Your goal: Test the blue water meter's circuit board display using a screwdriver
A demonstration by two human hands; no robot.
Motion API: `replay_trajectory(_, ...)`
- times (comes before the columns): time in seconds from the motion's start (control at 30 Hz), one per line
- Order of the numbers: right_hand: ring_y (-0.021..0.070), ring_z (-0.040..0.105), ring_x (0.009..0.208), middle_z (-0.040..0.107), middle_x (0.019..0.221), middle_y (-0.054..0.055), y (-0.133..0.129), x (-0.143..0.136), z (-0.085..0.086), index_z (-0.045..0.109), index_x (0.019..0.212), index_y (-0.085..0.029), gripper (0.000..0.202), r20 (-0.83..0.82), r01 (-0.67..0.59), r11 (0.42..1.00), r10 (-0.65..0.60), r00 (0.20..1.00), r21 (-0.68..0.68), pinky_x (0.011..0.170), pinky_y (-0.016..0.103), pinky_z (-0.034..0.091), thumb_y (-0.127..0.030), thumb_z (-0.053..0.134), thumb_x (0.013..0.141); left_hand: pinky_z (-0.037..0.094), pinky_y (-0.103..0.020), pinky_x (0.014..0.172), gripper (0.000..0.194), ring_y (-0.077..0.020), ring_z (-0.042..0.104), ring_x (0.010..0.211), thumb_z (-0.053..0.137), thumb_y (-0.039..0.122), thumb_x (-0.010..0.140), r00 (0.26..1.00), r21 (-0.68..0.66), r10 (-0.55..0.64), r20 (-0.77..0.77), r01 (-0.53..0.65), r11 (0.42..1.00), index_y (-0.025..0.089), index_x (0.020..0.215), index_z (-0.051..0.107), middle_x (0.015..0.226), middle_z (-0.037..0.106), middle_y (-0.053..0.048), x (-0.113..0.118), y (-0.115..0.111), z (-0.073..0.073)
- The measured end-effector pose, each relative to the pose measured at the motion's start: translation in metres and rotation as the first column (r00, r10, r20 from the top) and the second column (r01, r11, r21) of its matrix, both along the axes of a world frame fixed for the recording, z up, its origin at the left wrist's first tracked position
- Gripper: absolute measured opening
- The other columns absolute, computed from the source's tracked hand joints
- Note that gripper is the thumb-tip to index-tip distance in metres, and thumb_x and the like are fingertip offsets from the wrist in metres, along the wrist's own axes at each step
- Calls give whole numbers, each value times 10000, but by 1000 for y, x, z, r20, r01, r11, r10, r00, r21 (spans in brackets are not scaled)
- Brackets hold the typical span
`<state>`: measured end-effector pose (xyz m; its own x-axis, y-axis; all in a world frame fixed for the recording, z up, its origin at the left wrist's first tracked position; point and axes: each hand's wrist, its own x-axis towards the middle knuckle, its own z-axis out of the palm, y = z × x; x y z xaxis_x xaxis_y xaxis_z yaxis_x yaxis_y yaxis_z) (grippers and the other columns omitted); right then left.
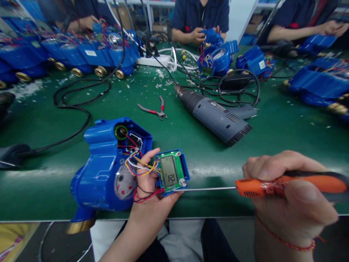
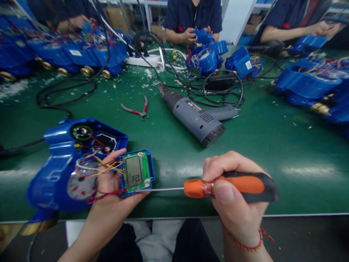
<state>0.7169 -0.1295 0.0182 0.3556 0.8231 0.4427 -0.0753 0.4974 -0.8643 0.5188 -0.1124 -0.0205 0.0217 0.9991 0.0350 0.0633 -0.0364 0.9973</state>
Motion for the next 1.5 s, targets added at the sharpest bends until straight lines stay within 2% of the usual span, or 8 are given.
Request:
replay_trajectory(0.23, 111, 463, 463, 558, 590, -15, 2, 6, -2, 664, 739, -156, 188, 62, -92, 995, 90, 994, 38, 436, 295, 317, -335, 696, 784, 561, -199, 683, 782, -110, 674, 722, 776, 100, 662, 999, -35, -3, 35, 4, 999, 320, 1294, 371, 853, 636, 76, 2, -1, 2)
replay_trajectory(0.53, 104, 423, 433, 519, 530, -11, 7, 1, 0, 660, 663, -158, 200, -12, -40, 999, 40, 999, 29, 417, 287, 303, -330, 705, 754, 562, -210, 686, 746, -118, 683, 725, 755, 72, 678, 998, -59, -25, 50, 27, 998, 312, 1274, 376, 856, 644, 70, 2, -1, 7)
replay_trajectory(0.83, 115, 455, 466, 544, 571, -4, 4, 4, -3, 664, 707, -164, 198, 20, -85, 996, 84, 996, 22, 420, 291, 295, -348, 703, 770, 546, -180, 697, 755, -93, 679, 730, 757, 67, 678, 997, -72, -43, 65, 48, 996, 339, 1268, 372, 866, 646, 92, 1, -2, 7)
replay_trajectory(0.97, 97, 450, 435, 548, 583, -10, 4, 3, -2, 658, 733, -155, 192, 52, -130, 989, 127, 991, 64, 416, 294, 295, -333, 694, 793, 540, -202, 711, 709, -96, 672, 701, 735, 81, 692, 999, -108, -3, 38, 7, 994, 315, 1259, 377, 842, 636, 88, 5, -3, 14)
replay_trajectory(1.07, 89, 434, 407, 545, 570, -20, 2, 2, -2, 654, 731, -166, 233, 69, -109, 993, 105, 992, 54, 413, 293, 299, -379, 715, 802, 546, -235, 723, 688, -115, 675, 693, 742, 104, 688, 1000, -124, 22, 19, -20, 992, 297, 1247, 391, 834, 635, 77, 8, -4, 18)
replay_trajectory(1.17, 101, 445, 424, 544, 570, -20, 2, 2, -4, 655, 723, -173, 242, 55, -75, 997, 73, 996, 24, 420, 293, 314, -393, 723, 797, 555, -239, 703, 710, -122, 676, 685, 754, 101, 673, 999, -120, 11, 31, -7, 993, 298, 1248, 387, 825, 636, 77, 6, -3, 16)
replay_trajectory(1.3, 102, 449, 439, 536, 561, -8, 5, 1, -6, 662, 705, -149, 212, 1, -83, 995, 83, 997, 53, 423, 283, 312, -343, 718, 768, 557, -227, 689, 740, -118, 674, 696, 748, 89, 679, 998, -105, -22, 57, 28, 994, 310, 1271, 363, 829, 635, 79, 3, -2, 11)
replay_trajectory(1.5, 113, 465, 464, 548, 578, -2, 4, 1, -6, 665, 713, -163, 219, 10, -94, 995, 93, 996, 30, 435, 289, 322, -369, 717, 770, 558, -237, 709, 764, -121, 669, 716, 753, 106, 686, 999, -107, -46, 12, 47, 993, 307, 1288, 328, 848, 627, 75, 1, 0, 12)
